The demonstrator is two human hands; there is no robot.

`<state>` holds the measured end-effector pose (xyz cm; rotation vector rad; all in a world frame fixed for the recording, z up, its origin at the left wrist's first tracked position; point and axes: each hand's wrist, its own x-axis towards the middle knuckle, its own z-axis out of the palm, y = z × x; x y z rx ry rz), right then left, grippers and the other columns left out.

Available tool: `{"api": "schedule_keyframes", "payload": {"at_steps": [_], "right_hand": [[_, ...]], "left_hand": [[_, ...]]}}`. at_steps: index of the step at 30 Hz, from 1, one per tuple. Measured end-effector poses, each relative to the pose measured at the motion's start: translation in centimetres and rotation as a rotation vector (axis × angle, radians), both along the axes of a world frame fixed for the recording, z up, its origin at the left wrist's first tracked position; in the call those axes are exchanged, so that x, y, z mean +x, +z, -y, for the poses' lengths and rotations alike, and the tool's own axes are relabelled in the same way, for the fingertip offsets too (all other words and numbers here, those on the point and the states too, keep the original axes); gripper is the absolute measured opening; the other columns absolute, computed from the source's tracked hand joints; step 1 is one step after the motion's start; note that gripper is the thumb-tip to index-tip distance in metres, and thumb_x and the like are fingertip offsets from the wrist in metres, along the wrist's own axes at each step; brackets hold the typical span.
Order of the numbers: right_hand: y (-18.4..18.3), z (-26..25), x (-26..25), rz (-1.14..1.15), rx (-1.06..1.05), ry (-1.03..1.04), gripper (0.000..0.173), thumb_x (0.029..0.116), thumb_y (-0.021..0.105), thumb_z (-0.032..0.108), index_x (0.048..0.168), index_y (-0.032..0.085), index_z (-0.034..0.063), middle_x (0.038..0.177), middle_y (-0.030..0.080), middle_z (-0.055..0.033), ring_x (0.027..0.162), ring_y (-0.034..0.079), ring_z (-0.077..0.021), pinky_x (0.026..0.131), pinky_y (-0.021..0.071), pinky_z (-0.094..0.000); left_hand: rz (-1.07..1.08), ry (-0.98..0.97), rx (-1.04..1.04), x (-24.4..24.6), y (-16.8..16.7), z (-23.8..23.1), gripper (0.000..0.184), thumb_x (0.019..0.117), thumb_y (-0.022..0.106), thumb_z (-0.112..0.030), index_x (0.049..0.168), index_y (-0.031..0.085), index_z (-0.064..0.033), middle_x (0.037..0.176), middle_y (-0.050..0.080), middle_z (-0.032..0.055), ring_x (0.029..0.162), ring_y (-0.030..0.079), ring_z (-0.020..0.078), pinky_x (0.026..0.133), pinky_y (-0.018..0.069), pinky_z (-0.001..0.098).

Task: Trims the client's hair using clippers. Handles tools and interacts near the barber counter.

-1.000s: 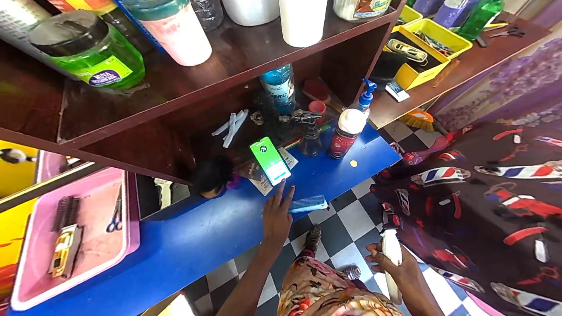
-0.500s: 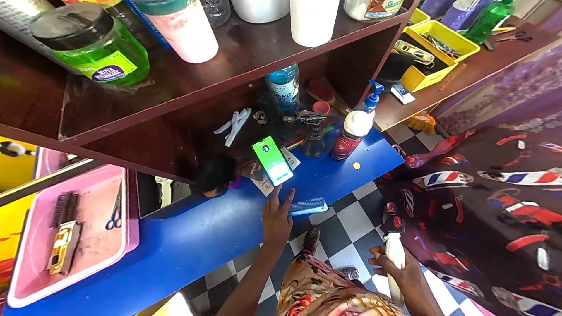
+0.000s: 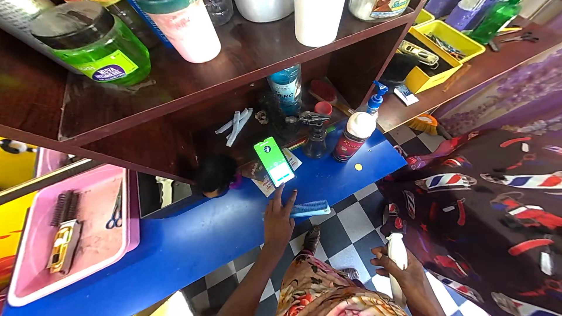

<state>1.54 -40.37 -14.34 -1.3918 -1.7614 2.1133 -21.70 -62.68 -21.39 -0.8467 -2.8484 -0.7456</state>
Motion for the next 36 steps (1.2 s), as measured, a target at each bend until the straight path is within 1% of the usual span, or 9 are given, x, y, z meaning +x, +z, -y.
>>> {"api": "schedule_keyframes", "payload": {"at_steps": [6, 11, 18, 22, 26, 30, 32, 34, 36], "right_hand": [[0.0, -0.1, -0.1, 0.004, 0.012, 0.005, 0.034, 0.0866, 0.069, 0.008, 0.116, 0.055, -0.0036, 0.101, 0.074, -0.0158, 0.081, 0.076, -0.0278, 0.067, 0.0648, -0.0384], [0.0, 0.2, -0.6, -0.009, 0.009, 0.019, 0.036, 0.0864, 0.068, 0.008, 0.117, 0.054, -0.0042, 0.102, 0.074, -0.0155, 0.082, 0.076, -0.0276, 0.067, 0.0647, -0.0391], [-0.4, 0.3, -0.4, -0.003, 0.006, 0.014, 0.037, 0.0861, 0.067, 0.008, 0.118, 0.053, -0.0038, 0.101, 0.075, -0.0152, 0.081, 0.076, -0.0278, 0.066, 0.0646, -0.0387], [-0.5, 0.3, -0.1, -0.003, 0.006, 0.006, 0.036, 0.086, 0.068, 0.008, 0.117, 0.054, -0.0038, 0.101, 0.075, -0.015, 0.081, 0.076, -0.0272, 0.066, 0.0647, -0.0385], [-0.3, 0.2, 0.2, 0.004, 0.019, -0.007, 0.037, 0.085, 0.068, 0.01, 0.117, 0.054, -0.0034, 0.1, 0.075, -0.0141, 0.08, 0.076, -0.0258, 0.065, 0.0644, -0.0374], [0.0, -0.2, 1.1, 0.0, 0.03, -0.04, 0.037, 0.0857, 0.068, 0.008, 0.118, 0.054, -0.0038, 0.1, 0.074, -0.0144, 0.08, 0.075, -0.026, 0.066, 0.0643, -0.0383], [0.1, -0.6, 2.2, 0.0, 0.053, -0.053, 0.035, 0.0865, 0.067, 0.008, 0.117, 0.054, -0.0036, 0.1, 0.074, -0.0132, 0.078, 0.074, -0.0239, 0.065, 0.0635, -0.0372], [0.3, -1.0, 3.6, 0.016, 0.087, -0.07, 0.031, 0.0887, 0.065, 0.007, 0.116, 0.054, -0.0034, 0.095, 0.073, -0.01, 0.072, 0.072, -0.0193, 0.062, 0.0623, -0.0345], [0.4, -1.5, 5.4, 0.019, 0.118, -0.117, 0.028, 0.0892, 0.064, 0.006, 0.113, 0.054, -0.0031, 0.088, 0.072, -0.0066, 0.065, 0.069, -0.0154, 0.06, 0.0608, -0.0323]], "left_hand": [[-0.009, 0.003, 0.012, 0.0, 0.0, 0.0, 0.073, 0.0698, 0.072, 0.011, 0.134, 0.07, -0.0234, 0.156, 0.047, 0.0158, 0.107, 0.066, 0.0396, 0.085, 0.056, 0.052], [0.004, -0.018, 0.087, 0.0, -0.1, 0.2, 0.069, 0.0711, 0.069, 0.012, 0.132, 0.071, -0.0202, 0.152, 0.05, 0.0181, 0.103, 0.068, 0.0399, 0.083, 0.0563, 0.0551], [-0.084, -0.111, 0.138, 0.3, -0.6, 0.6, 0.069, 0.0698, 0.069, 0.01, 0.133, 0.071, -0.0188, 0.143, 0.059, 0.0156, 0.091, 0.069, 0.0333, 0.077, 0.0579, 0.049], [-0.141, -0.254, 0.2, 0.9, -0.2, 0.4, 0.059, 0.0777, 0.064, 0.003, 0.132, 0.07, -0.0177, 0.131, 0.066, 0.0135, 0.083, 0.069, 0.0273, 0.072, 0.0578, 0.0419], [-0.052, -0.389, 0.236, 3.0, 1.2, -0.7, 0.048, 0.0845, 0.065, -0.002, 0.131, 0.07, -0.0131, 0.118, 0.072, 0.0115, 0.093, 0.073, 0.0284, 0.077, 0.0607, 0.0439], [0.015, -0.485, 0.281, 4.4, 2.3, -2.2, 0.043, 0.0907, 0.061, -0.005, 0.132, 0.067, -0.0118, 0.105, 0.076, 0.0031, 0.092, 0.073, 0.0193, 0.082, 0.0601, 0.0372], [0.095, -0.479, 0.345, 4.8, 2.6, -3.1, 0.041, 0.0921, 0.06, -0.004, 0.131, 0.068, -0.011, 0.102, 0.076, 0.0047, 0.089, 0.074, 0.0196, 0.081, 0.061, 0.0377], [0.206, -0.483, 0.402, 5.2, 3.1, -4.3, 0.037, 0.0921, 0.061, -0.003, 0.128, 0.069, -0.0088, 0.105, 0.076, 0.008, 0.09, 0.074, 0.0215, 0.081, 0.0614, 0.0407], [0.4, -0.496, 0.389, 5.5, 4.1, -6.0, 0.032, 0.0942, 0.064, -0.007, 0.125, 0.068, -0.005, 0.107, 0.076, 0.0096, 0.093, 0.074, 0.0222, 0.083, 0.0615, 0.0423]]}}
